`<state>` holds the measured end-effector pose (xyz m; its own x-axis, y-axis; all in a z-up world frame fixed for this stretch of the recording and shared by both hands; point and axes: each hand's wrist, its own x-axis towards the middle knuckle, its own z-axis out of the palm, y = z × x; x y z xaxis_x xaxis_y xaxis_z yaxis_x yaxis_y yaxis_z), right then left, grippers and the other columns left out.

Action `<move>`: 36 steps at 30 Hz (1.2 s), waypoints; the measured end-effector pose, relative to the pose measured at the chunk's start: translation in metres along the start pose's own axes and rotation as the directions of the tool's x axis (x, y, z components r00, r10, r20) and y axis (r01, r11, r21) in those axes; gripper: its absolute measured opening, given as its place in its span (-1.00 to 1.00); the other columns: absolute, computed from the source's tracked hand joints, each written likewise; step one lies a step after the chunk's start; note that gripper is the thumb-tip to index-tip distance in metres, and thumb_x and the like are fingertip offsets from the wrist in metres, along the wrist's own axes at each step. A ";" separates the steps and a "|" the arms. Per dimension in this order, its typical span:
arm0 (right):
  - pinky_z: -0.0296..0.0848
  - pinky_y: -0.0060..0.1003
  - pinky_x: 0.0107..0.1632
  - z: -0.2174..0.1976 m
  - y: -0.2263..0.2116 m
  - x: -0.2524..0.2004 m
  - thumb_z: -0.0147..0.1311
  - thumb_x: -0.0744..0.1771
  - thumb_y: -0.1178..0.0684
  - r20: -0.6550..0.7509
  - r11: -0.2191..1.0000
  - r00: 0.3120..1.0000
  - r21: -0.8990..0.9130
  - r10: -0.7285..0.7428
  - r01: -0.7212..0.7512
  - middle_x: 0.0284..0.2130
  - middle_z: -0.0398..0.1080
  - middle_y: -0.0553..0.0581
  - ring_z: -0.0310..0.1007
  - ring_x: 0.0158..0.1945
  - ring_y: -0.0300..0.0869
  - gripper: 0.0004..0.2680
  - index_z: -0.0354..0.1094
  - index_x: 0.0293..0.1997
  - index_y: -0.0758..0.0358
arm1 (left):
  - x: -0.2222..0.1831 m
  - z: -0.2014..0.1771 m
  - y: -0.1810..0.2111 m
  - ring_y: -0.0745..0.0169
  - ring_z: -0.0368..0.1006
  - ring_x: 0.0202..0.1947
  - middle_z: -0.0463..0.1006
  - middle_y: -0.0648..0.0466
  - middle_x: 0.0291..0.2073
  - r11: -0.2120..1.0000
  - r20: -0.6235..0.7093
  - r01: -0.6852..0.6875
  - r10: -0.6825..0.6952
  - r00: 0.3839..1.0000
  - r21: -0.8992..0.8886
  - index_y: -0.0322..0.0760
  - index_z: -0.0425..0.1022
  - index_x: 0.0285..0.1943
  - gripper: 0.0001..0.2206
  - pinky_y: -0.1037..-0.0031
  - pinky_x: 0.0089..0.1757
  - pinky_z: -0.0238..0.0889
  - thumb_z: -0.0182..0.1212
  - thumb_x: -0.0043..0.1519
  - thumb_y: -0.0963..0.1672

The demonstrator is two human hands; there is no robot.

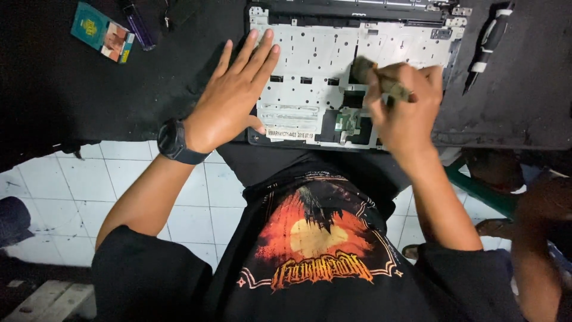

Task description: Cleaning the internal chassis of a laptop with a brush and manipulating internal components during a repair process.

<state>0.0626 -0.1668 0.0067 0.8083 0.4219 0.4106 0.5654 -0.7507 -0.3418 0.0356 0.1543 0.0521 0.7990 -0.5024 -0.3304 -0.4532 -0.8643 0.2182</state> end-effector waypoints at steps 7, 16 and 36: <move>0.08 -0.27 -0.20 -0.022 -0.082 -0.032 0.16 0.39 0.13 0.193 0.902 0.915 0.330 -0.354 0.280 -0.50 0.22 0.02 0.15 -0.51 -0.21 -0.82 0.18 -0.33 0.17 | 0.002 -0.005 0.005 -0.24 -0.42 0.59 -0.35 -0.17 0.61 1.000 0.021 -0.007 0.007 1.000 0.029 -0.41 -0.27 0.67 0.26 -0.15 0.44 -0.35 0.64 -0.14 -0.02; 0.13 0.12 -0.22 -0.066 0.010 -0.091 0.04 0.46 0.15 -0.023 0.963 0.963 -0.004 0.268 -0.268 -0.37 0.23 0.40 0.19 -0.23 0.22 -0.78 0.19 -0.29 0.53 | 0.002 -0.011 0.003 -0.25 -0.42 0.59 -0.35 -0.18 0.61 1.000 0.047 -0.024 0.023 0.999 0.007 -0.46 -0.24 0.67 0.28 -0.20 0.43 -0.35 0.62 -0.16 0.03; 0.20 0.00 -0.17 -0.072 -0.020 -0.097 0.01 0.44 0.27 -0.036 0.946 0.966 0.217 0.256 -0.242 -0.36 0.39 0.26 0.19 -0.28 0.10 -0.90 0.28 -0.24 0.49 | 0.001 -0.015 0.001 -0.21 -0.46 0.59 -0.37 -0.15 0.61 0.998 0.068 -0.010 0.014 0.998 -0.057 -0.42 -0.23 0.68 0.25 -0.20 0.43 -0.39 0.61 -0.13 0.04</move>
